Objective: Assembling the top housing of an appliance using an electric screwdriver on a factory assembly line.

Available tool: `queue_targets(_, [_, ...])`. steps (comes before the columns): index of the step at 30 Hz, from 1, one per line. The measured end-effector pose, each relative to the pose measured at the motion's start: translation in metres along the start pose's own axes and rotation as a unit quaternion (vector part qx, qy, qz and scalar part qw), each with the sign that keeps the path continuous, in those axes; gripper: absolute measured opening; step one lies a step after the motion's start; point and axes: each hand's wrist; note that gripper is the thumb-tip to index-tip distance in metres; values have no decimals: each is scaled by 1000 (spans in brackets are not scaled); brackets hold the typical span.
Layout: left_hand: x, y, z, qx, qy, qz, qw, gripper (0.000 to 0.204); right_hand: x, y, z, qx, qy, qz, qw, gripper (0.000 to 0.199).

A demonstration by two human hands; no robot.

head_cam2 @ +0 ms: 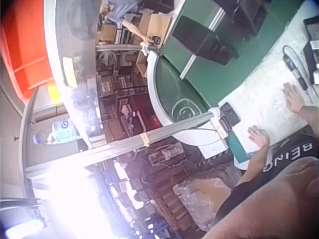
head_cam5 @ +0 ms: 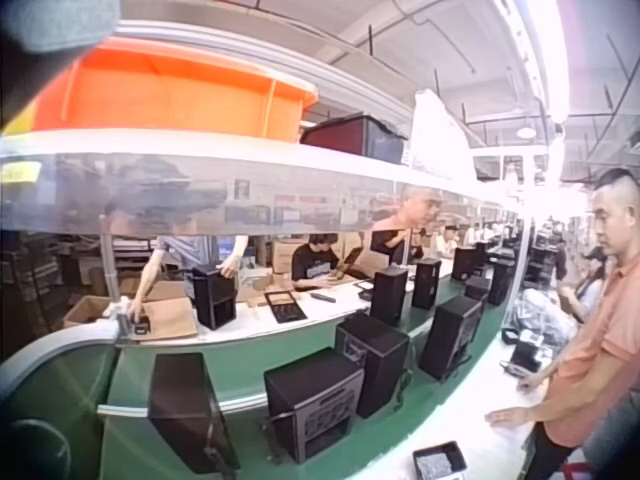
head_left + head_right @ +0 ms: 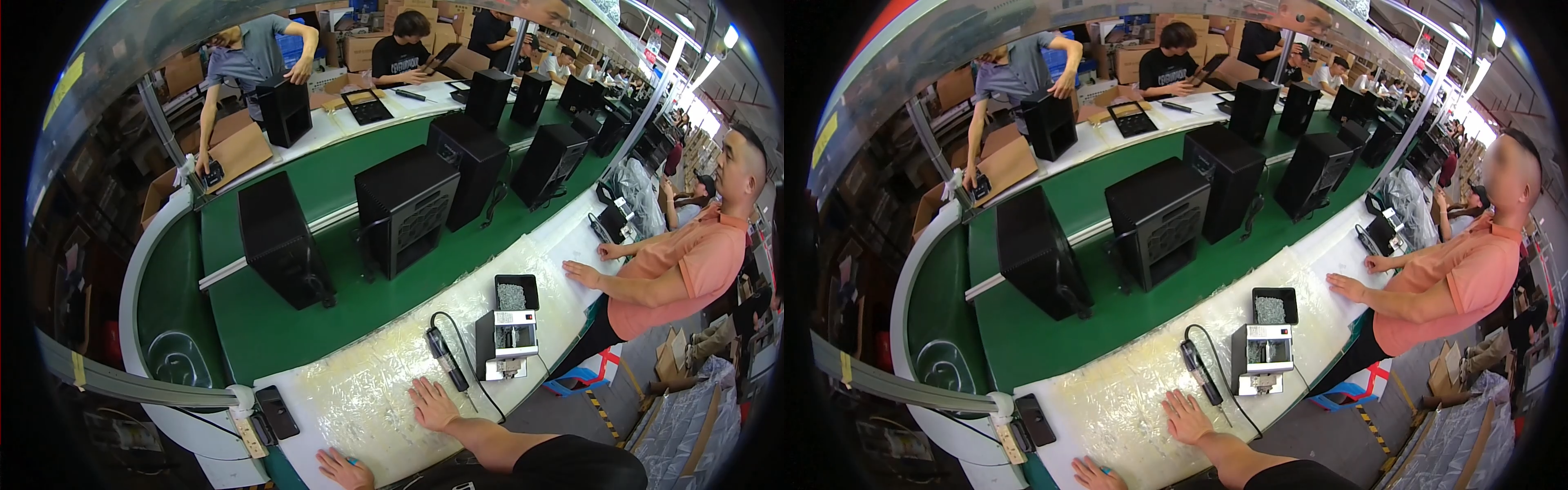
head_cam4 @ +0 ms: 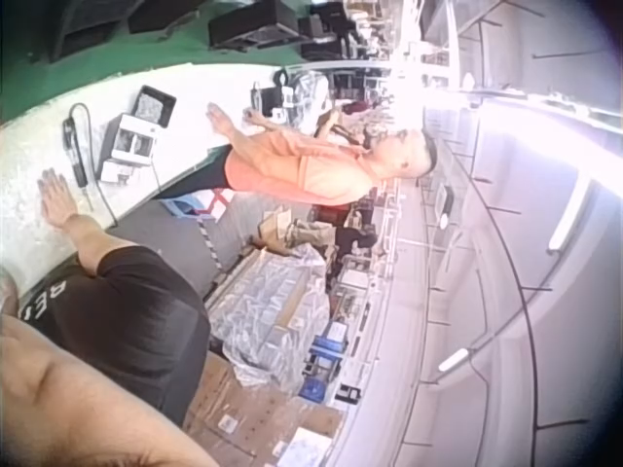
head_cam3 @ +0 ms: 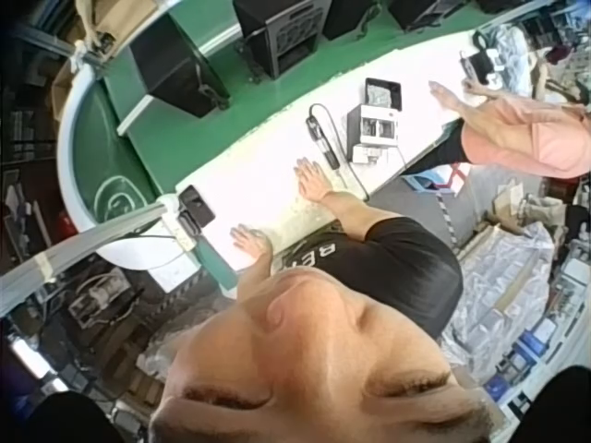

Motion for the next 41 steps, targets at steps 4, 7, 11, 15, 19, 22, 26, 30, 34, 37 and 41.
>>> queue_targets(4, [-1, 0, 1, -3, 0, 1, 1000, 57, 0, 0, -1, -1, 3, -2, 1000, 53])
queue_targets(7, [-2, -2, 0, -14, 5, 5, 1000, 56, -1, -3, -3, -3, 14, -3, 1000, 52])
queue_targets(11, [0, 1, -1, -30, -5, 3, 1000, 56, -1, 1, 0, 6, 31, -5, 999, 52])
queue_targets(15, [-2, -7, 8, -29, 4, -2, 1000, 56, 1, -3, 1, -3, 23, -8, 1000, 52])
queue_targets(19, [1, -5, 9, -46, 18, -7, 999, 70, 0, 0, 1, 15, 46, -14, 999, 52])
queue_targets(22, [-2, -3, 11, -46, 35, 3, 998, 67, -3, 4, 2, 10, 48, -19, 999, 52])
queue_targets(26, [23, 9, 9, -167, 91, 19, 982, 54, -4, 4, 6, 21, 48, -17, 998, 50])
queue_targets(30, [131, 125, -115, -305, 144, 266, 903, 38, -3, 1, -5, 23, 33, -7, 999, 47])
queue_targets(34, [258, 251, -261, -265, 250, 425, 829, 30, -4, 7, -5, 48, 56, 0, 997, 49])
queue_targets(37, [364, 290, -296, -247, 267, 401, 841, 25, -1, 3, -3, 53, 47, -3, 997, 48])
queue_targets(41, [441, 338, -302, -9, 103, 114, 988, 69, -2, 7, 3, 57, 27, 2, 998, 48])
Point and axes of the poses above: each hand's wrist, its own x-axis towards the middle knuckle, its own z-axis out of the palm, y = z × x, and after that the axes turned 6 degrees about -y, right-handed
